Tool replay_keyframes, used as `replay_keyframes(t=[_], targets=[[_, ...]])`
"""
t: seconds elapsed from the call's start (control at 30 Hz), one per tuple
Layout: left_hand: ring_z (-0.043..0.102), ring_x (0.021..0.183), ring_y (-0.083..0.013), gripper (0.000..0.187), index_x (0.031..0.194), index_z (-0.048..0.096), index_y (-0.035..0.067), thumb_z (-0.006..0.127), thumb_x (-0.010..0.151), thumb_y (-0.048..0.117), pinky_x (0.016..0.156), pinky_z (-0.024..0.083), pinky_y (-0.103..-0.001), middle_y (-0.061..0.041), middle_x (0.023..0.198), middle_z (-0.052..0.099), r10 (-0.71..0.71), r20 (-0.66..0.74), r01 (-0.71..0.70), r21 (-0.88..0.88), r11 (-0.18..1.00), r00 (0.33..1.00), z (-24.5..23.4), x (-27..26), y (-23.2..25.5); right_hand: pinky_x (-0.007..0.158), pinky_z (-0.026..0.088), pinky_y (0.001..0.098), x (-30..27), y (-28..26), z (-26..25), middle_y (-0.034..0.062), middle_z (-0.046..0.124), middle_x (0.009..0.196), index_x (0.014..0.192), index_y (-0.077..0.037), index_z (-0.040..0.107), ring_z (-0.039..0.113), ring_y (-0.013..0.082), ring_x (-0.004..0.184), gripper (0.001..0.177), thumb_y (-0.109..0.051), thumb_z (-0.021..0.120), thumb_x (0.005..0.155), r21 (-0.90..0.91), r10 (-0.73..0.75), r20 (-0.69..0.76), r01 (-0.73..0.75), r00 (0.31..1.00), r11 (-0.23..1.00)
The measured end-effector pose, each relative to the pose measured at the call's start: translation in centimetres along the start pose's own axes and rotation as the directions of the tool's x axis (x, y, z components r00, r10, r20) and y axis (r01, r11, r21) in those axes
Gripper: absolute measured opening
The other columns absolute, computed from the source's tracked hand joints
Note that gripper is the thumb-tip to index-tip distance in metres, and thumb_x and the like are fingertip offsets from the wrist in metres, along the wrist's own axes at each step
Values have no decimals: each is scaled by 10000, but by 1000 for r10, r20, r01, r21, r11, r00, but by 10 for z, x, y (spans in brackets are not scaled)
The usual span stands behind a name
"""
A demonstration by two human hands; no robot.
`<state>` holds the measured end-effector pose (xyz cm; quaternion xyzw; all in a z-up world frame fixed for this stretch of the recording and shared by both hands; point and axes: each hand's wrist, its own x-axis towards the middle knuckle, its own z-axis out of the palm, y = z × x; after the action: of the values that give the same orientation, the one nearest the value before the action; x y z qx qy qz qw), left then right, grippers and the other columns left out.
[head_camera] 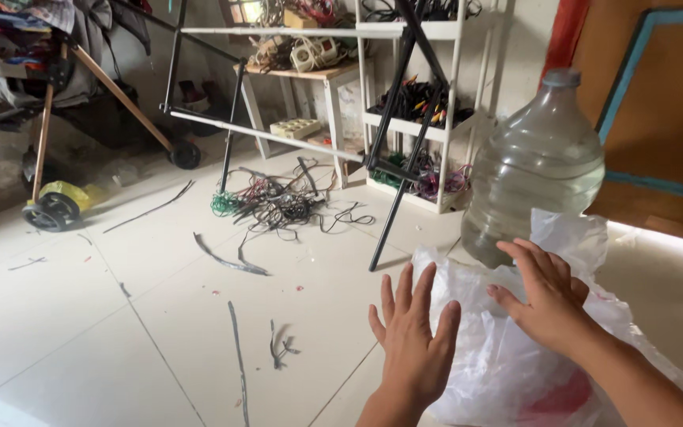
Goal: The person organizes a room by winding a wire on a shelf, moving a large mesh fabric onto a rack, placing a container into a cooker, and gathering items into plastic bags.
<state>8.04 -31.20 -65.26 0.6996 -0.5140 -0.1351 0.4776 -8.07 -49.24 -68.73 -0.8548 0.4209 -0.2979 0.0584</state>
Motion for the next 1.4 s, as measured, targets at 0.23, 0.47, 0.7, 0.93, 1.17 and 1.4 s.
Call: replay_keyframes(t=[0.23,0.47,0.7,0.93,1.17,1.4], targets=[[37,1571,-369,632,1543,382,238,503,964,461,1177,-44,-657,-74,1681,236,-85,17,85,22,996,996,11,2,-14,1098,207,545,-7,39,60,32,438,1524,1625,-215,63,306,258,1461,1112,-569,721,801,-162,155,298,-110,942,981],[47,1566,-359,770,1575,265,187,532,938,528,1201,18,-618,-73,1682,201,-286,105,287,11,958,952,44,5,-36,1142,320,415,-47,19,37,-65,704,1265,1153,-242,692,524,141,1331,472,-459,775,742,-395,313,652,-43,690,918],[366,1488,-305,984,1565,259,120,724,802,533,1174,374,-419,-115,1619,330,-478,247,537,-456,710,843,64,6,-42,1030,381,445,-77,17,25,53,643,1371,832,-117,708,550,247,1245,343,-248,947,625,103,-184,694,158,696,982],[756,1015,-270,499,1171,718,3,710,780,313,902,580,-381,-155,1076,767,-595,244,627,-76,775,766,83,1,-82,699,644,376,-78,30,43,98,594,1229,1290,-90,539,746,274,798,548,-411,736,891,198,366,483,-506,795,839],[636,853,-197,201,1035,659,35,716,886,156,798,525,-362,-87,920,681,-390,280,402,-872,279,877,57,23,-70,738,545,352,-61,123,88,77,800,1023,1138,-56,803,679,165,881,352,-274,760,864,260,512,566,-730,646,633],[688,799,-193,254,1016,671,29,786,820,141,739,567,-331,-87,903,725,-223,258,336,-817,470,940,7,41,-21,823,503,292,-39,115,24,23,740,967,1083,-79,716,646,108,893,210,-161,723,890,628,264,570,-619,778,471]])
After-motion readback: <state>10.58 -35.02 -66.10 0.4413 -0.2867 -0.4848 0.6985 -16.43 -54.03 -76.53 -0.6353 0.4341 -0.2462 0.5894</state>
